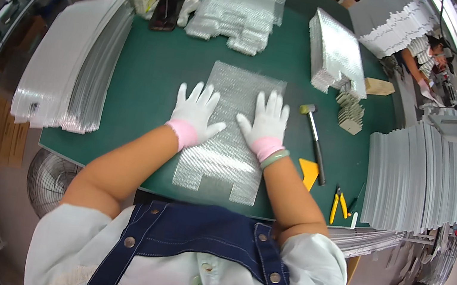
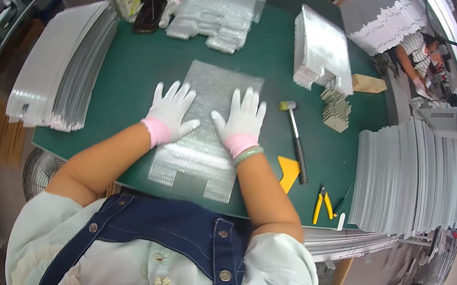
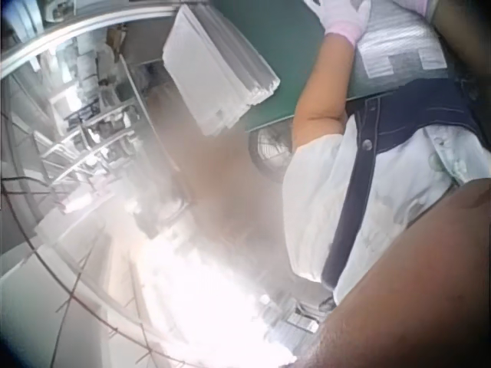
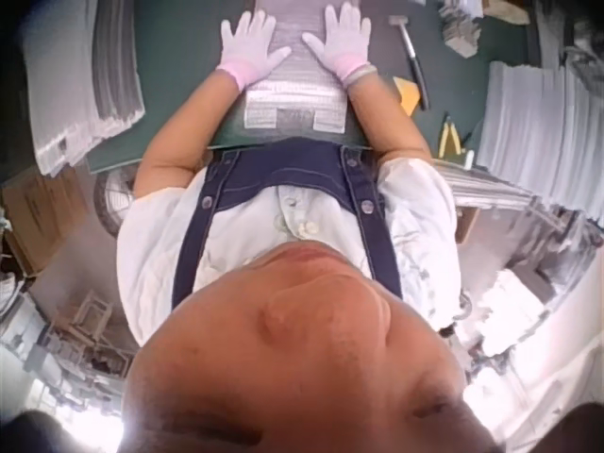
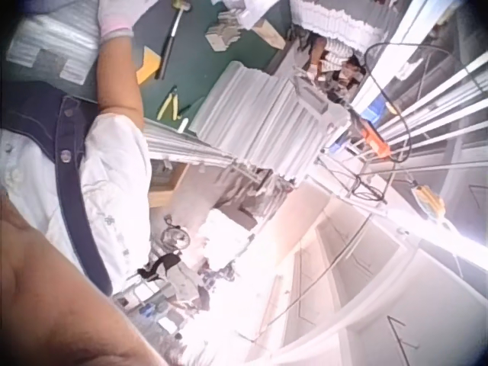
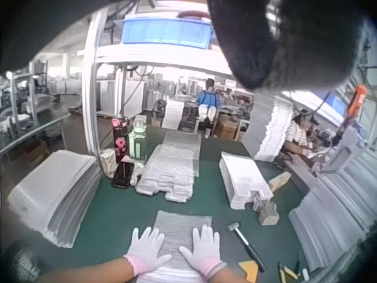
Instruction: The person assembles metal mesh panels into rectangular frames. They place a mesh sheet on a workbench, position a frame around it, and use a hammer to secure the edges. The person then uses a handheld power tool to further fasten the frame. This process is repeated for multiple units, with finished frames stacked on the table.
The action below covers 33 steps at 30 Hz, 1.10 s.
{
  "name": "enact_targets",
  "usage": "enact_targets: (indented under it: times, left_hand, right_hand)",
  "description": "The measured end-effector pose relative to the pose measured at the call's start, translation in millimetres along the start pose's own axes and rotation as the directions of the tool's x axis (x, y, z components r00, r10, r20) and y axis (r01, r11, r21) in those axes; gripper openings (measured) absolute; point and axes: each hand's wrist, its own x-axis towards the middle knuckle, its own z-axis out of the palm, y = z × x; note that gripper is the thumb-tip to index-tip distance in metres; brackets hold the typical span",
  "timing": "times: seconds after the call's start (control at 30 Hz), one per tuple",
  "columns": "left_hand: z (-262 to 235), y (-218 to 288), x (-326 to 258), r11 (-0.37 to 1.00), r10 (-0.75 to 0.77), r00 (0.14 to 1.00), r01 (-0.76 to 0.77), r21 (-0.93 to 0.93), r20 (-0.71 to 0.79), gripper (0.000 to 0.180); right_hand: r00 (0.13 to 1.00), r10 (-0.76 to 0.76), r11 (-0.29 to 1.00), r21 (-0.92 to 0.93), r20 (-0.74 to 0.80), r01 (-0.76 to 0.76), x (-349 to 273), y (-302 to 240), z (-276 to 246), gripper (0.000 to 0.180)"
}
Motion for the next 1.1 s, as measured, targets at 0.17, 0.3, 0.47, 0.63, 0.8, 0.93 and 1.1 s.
enact_targets:
  times: [0.17,0.3,0.47,0.63,0.8,0.93,1.1]
  left_hand:
    - [3.1,-3.5,-2.0,1.0,-0.02,1.0,0.02,-0.01,0.006,0.083]
    - [-3.0,-0.6,2.2,1.0,-0.008,0.999,0.009,-0.013,0.053,0.084]
    - [-10.5,4.0,4.6,0.999,-0.001,0.998,0.003,-0.033,0.059,0.085]
    - [-9.7,4.1,5.1,1.0,-0.008,0.999,0.009,-0.018,0.053,0.085]
    - [-0.8,-0.6,4.5,0.999,-0.007,1.0,0.006,0.044,0.017,0.086]
    - [-9.2,6.0,9.2,0.996,0.047,0.998,-0.05,0.07,0.035,0.086]
    - [-20.5,3.5,13.7,0.983,0.056,0.989,-0.078,0.164,0.136,0.089]
  right_hand:
    - [0.95,0.04,0.994,0.083,0.309,-0.069,16.3,5.3,-4.4,0.088]
    - [0.953,0.083,0.884,0.419,0.292,-0.206,88.8,68.4,-43.4,0.065]
    - [0.756,0.634,0.773,0.125,-0.166,-0.622,174.7,155.8,-43.6,0.053]
    - [0.751,0.605,0.752,0.121,0.263,-0.648,205.5,189.5,-62.3,0.062]
    - [0.738,0.588,0.777,0.024,0.33,-0.629,198.7,172.6,-59.8,0.053]
    - [0.781,0.552,0.815,0.011,0.294,-0.58,198.0,199.9,-47.3,0.04]
    - [0.884,0.42,0.907,-0.062,0.207,-0.416,203.9,200.7,-62.3,0.043]
